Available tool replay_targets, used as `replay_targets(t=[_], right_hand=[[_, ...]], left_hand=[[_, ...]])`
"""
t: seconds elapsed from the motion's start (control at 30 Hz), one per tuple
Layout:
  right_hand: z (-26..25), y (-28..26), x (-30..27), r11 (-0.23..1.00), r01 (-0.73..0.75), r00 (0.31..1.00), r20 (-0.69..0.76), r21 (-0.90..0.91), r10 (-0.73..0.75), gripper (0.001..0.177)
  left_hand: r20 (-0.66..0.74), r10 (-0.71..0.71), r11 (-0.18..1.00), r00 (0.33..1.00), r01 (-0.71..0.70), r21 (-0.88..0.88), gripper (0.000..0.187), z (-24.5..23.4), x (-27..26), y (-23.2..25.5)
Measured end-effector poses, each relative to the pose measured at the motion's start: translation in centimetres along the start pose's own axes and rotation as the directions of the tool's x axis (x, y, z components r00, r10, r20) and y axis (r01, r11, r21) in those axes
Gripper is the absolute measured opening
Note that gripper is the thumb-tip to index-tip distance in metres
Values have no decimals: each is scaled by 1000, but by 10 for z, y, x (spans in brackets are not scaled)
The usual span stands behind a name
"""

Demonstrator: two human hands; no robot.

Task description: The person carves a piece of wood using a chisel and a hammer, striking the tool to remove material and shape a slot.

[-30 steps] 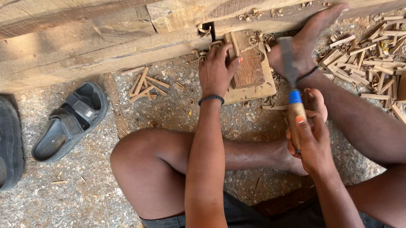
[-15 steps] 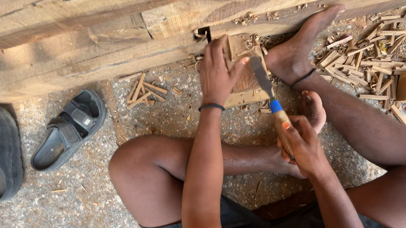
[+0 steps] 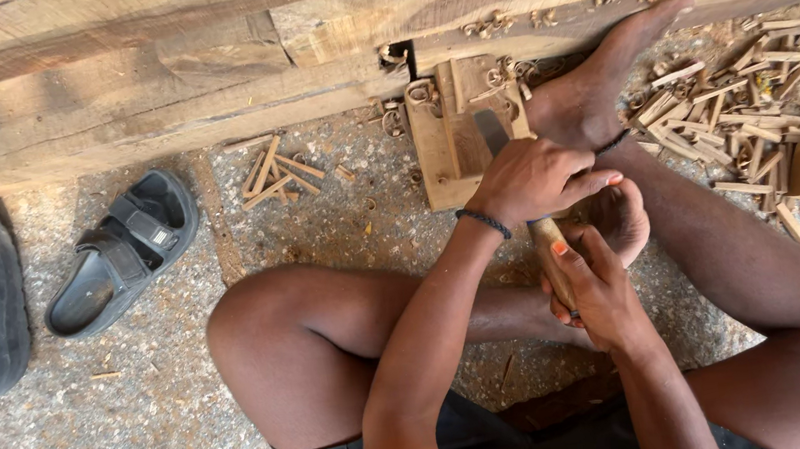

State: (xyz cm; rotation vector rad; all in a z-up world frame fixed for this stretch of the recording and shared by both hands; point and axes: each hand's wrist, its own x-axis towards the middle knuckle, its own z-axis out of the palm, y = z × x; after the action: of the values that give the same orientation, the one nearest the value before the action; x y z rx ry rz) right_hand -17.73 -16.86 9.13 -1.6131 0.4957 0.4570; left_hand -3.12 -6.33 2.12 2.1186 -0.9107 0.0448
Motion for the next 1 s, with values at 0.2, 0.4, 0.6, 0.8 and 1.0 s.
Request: replay_targets(t=[0.2, 0.4, 0.6, 0.8, 1.0], right_hand=[[8, -7, 3, 1000, 15, 1000, 20, 8, -16, 30], [9, -2, 5, 1000, 27, 999, 36, -10, -26, 30], [15, 1, 9, 998, 36, 998, 56, -57, -33, 26], [33, -3, 5, 994, 40, 999, 19, -103, -38, 25], [42, -8, 9, 971, 95, 995, 12, -219, -95, 26]], left_hand=[[-50, -50, 999, 997, 50, -13, 61, -16, -5, 0], [-43, -76, 997, 996, 76, -22, 62, -15, -6, -8], [-64, -86, 996, 994, 86, 10, 64, -9, -6, -20], [-75, -103, 991, 992, 96, -89, 55, -10, -7, -31], [-148, -123, 991, 981, 115, -65, 57, -5, -4, -42]])
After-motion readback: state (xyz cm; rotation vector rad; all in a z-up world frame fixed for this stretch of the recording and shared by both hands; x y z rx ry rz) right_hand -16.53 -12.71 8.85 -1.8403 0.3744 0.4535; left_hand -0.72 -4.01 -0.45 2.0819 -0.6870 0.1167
